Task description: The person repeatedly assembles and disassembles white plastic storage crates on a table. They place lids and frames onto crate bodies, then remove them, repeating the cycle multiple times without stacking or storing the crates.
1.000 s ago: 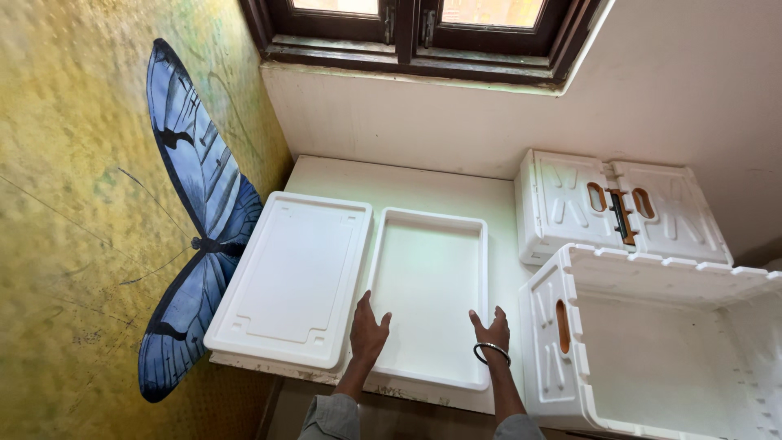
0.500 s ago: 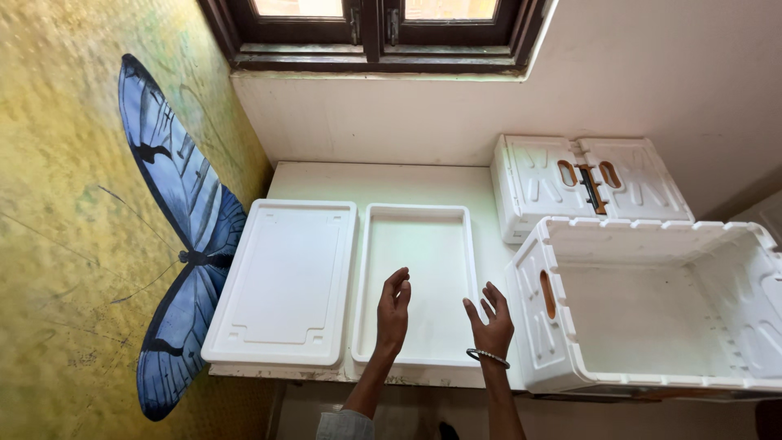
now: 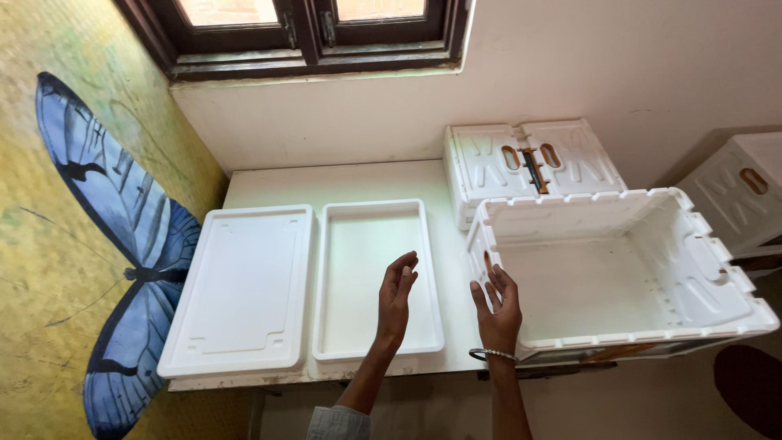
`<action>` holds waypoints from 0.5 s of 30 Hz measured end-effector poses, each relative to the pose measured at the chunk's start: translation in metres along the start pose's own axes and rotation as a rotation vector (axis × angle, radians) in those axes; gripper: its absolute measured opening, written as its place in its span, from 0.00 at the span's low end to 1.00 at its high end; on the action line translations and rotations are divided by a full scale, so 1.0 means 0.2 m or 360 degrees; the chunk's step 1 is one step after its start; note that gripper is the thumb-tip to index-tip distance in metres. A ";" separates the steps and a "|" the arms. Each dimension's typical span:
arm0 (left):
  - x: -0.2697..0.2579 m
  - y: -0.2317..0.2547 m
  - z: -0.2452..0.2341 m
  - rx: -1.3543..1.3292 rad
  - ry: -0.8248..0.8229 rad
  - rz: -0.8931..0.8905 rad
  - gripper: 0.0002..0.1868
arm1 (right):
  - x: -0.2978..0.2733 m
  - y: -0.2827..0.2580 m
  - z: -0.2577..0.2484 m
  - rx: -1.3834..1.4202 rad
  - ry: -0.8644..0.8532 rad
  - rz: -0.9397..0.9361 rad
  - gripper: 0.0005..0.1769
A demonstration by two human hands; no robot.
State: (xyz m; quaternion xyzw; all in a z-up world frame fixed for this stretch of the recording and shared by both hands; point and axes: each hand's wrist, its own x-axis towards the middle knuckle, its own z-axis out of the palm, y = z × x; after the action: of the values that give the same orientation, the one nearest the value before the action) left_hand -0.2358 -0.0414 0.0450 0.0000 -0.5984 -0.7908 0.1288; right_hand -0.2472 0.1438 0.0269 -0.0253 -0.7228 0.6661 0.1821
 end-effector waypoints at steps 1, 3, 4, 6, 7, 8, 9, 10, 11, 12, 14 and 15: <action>0.00 0.00 0.06 -0.0002 -0.0007 0.0005 0.25 | 0.03 0.00 -0.05 0.0009 -0.0016 0.0001 0.35; -0.01 -0.02 0.17 -0.0013 -0.0014 0.0010 0.25 | 0.08 0.00 -0.17 0.0018 -0.0056 0.0007 0.34; -0.01 -0.02 0.24 -0.0022 -0.0025 0.0023 0.25 | 0.12 0.01 -0.23 -0.0005 -0.0061 -0.0007 0.34; -0.03 -0.04 0.37 -0.0036 -0.0042 0.0044 0.25 | 0.18 0.02 -0.36 -0.0052 -0.0075 -0.0026 0.34; -0.04 -0.05 0.43 -0.0009 -0.0047 0.0057 0.25 | 0.20 0.03 -0.43 -0.0060 -0.0082 -0.0043 0.34; -0.05 -0.07 0.49 0.0018 -0.0049 0.0070 0.24 | 0.23 0.04 -0.50 -0.0068 -0.0092 -0.0060 0.34; -0.05 -0.08 0.55 0.0044 -0.0051 0.0083 0.24 | 0.26 0.04 -0.56 -0.0076 -0.0102 -0.0077 0.34; -0.06 -0.10 0.61 0.0064 -0.0052 0.0083 0.24 | 0.29 0.05 -0.62 -0.0112 -0.0098 -0.0088 0.33; -0.07 -0.11 0.66 0.0084 -0.0054 0.0082 0.24 | 0.31 0.05 -0.68 -0.0148 -0.0093 -0.0098 0.33; -0.08 -0.13 0.71 0.0106 -0.0053 0.0078 0.24 | 0.32 0.06 -0.74 -0.0184 -0.0091 -0.0105 0.32; -0.11 -0.16 0.80 0.0169 -0.0035 0.0045 0.25 | 0.36 0.06 -0.84 -0.0304 -0.0083 -0.0164 0.30; -0.12 -0.17 0.85 0.0202 -0.0025 0.0029 0.25 | 0.38 0.06 -0.88 -0.0363 -0.0079 -0.0193 0.29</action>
State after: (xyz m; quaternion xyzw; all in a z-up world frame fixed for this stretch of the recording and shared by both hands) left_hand -0.2464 0.1321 0.0578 -0.0035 -0.6484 -0.7500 0.1310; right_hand -0.2684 0.3342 0.0411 0.0145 -0.7984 0.5678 0.2000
